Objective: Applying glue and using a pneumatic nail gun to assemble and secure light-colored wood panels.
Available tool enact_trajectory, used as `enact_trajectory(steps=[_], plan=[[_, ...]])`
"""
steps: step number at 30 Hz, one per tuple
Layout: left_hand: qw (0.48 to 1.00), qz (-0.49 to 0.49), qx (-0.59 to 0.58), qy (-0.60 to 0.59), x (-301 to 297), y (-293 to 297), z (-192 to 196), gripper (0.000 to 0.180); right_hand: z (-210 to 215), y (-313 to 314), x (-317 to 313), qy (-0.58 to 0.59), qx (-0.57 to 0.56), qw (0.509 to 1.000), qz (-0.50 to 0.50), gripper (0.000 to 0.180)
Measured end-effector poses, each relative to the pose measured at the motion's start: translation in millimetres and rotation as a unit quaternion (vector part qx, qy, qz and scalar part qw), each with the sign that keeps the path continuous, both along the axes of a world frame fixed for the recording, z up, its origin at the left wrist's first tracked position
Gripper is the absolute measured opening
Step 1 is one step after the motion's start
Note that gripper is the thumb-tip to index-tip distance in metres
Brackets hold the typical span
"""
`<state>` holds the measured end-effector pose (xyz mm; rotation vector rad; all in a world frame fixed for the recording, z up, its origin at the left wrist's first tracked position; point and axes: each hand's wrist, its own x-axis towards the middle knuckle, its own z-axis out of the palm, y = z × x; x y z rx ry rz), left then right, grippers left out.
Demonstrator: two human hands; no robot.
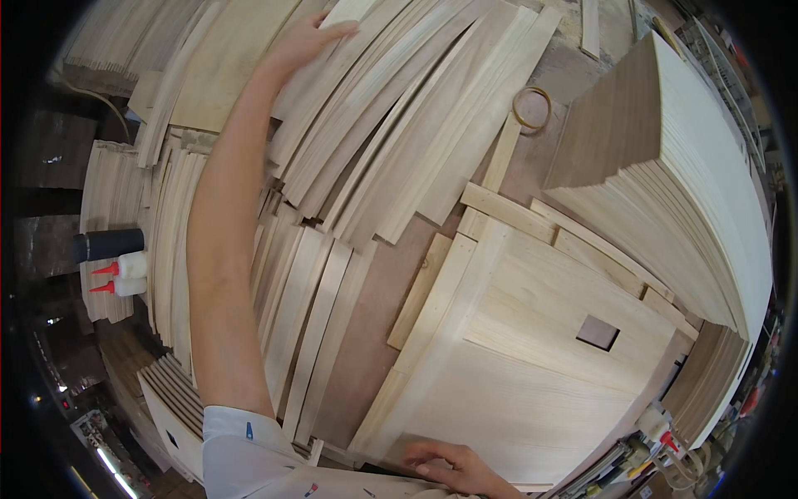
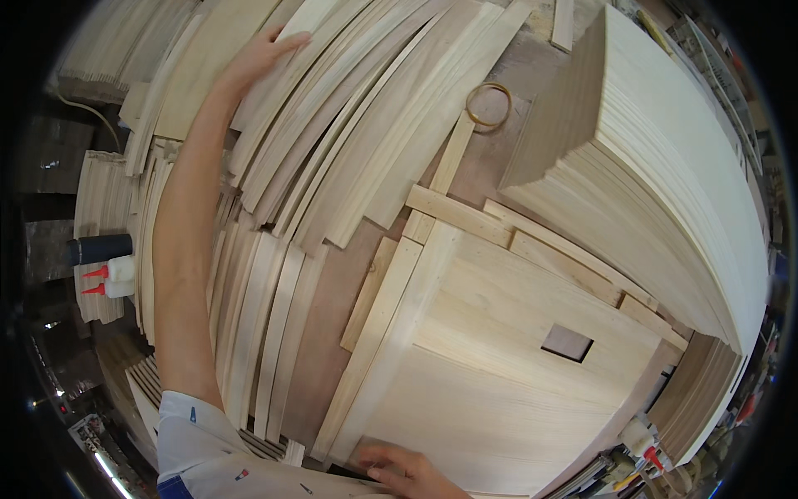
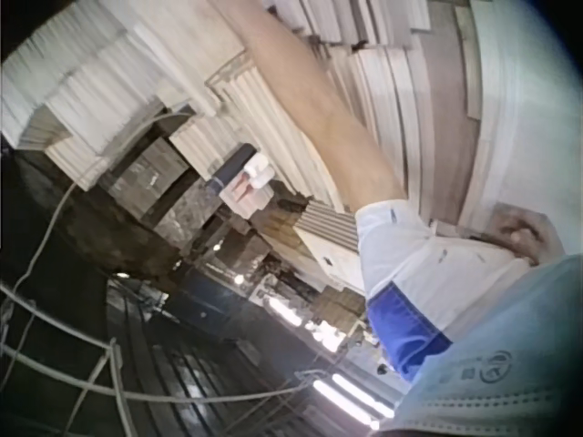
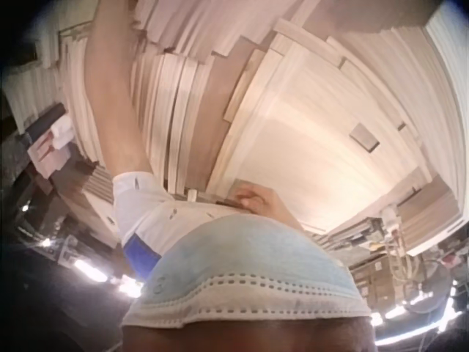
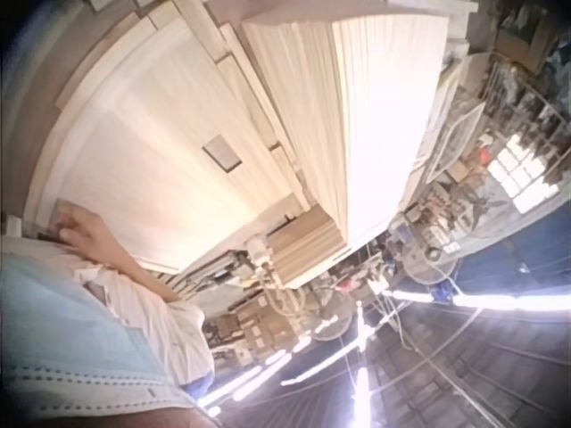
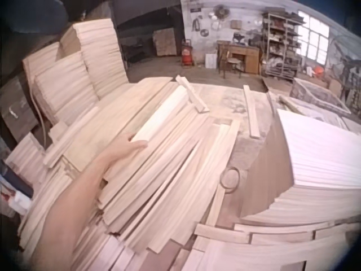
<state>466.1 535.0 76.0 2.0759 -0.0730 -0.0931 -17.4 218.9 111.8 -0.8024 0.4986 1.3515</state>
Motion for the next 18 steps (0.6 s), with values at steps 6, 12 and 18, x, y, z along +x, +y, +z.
enact_trajectory(steps=[6,12,18], plan=[[0.924,0.021,0.382,-0.014,-1.1,-32.1,9.7,0.094,-5.9,-2.1,-17.1,-0.216,-0.001,0.976,0.028,0.035],[0.897,-0.052,0.428,0.097,-47.9,-104.3,53.7,0.097,-2.8,-0.3,-29.7,-0.222,0.017,0.975,0.009,0.037],[0.894,-0.004,0.446,-0.041,-107.9,-151.8,44.3,0.087,-1.2,-4.2,-36.0,-0.259,-0.010,0.966,0.014,0.037]])
